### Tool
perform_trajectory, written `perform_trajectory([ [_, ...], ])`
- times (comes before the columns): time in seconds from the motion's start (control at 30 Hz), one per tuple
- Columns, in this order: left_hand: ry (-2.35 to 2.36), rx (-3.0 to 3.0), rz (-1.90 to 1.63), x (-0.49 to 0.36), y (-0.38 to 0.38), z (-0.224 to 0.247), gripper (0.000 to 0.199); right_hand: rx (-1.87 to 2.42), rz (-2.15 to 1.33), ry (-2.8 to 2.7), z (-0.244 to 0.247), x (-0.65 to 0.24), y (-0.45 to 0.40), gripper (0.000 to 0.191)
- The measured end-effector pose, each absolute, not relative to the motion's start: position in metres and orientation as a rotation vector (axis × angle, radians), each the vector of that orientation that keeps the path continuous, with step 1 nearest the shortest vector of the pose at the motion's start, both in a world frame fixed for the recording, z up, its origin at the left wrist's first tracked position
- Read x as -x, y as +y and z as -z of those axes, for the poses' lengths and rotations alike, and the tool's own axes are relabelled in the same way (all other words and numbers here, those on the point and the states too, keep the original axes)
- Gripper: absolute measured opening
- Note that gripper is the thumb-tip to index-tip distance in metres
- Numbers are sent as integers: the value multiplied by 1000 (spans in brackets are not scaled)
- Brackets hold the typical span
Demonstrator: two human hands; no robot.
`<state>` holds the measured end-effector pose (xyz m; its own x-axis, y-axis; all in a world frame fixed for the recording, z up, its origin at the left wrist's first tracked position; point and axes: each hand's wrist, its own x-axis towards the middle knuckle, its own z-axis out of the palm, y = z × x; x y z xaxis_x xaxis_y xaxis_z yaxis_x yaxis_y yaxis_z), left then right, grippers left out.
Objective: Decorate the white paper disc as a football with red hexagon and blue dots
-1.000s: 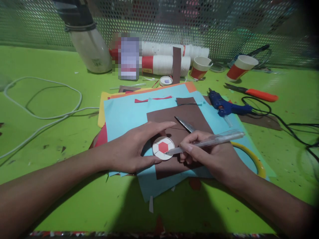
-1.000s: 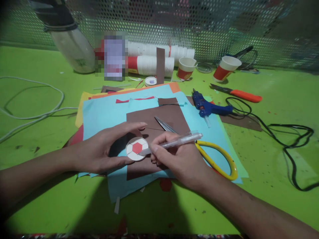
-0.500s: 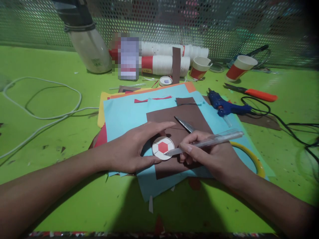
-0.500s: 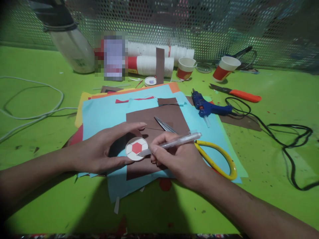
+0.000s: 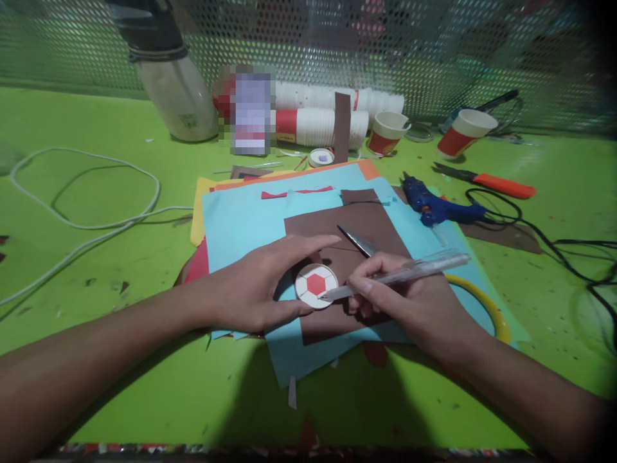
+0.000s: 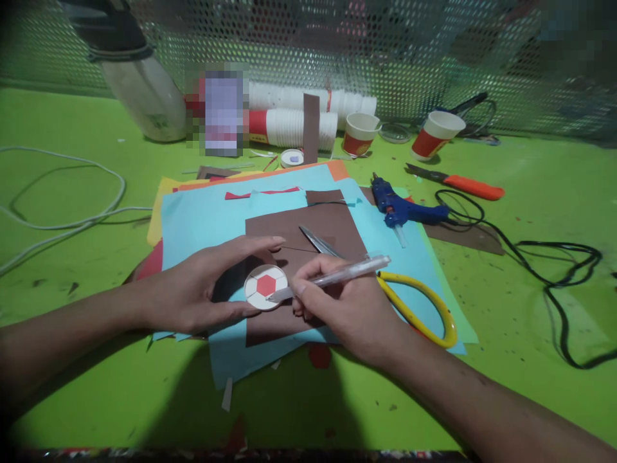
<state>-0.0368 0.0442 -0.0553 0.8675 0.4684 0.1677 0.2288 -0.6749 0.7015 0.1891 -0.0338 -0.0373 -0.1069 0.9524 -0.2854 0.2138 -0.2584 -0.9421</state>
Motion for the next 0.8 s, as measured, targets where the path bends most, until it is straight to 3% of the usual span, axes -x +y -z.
perform_trajectory([
  [0.8, 495, -2331, -448, 36, 43, 56, 73, 1501, -1401, -1411, 37, -190, -34, 15],
])
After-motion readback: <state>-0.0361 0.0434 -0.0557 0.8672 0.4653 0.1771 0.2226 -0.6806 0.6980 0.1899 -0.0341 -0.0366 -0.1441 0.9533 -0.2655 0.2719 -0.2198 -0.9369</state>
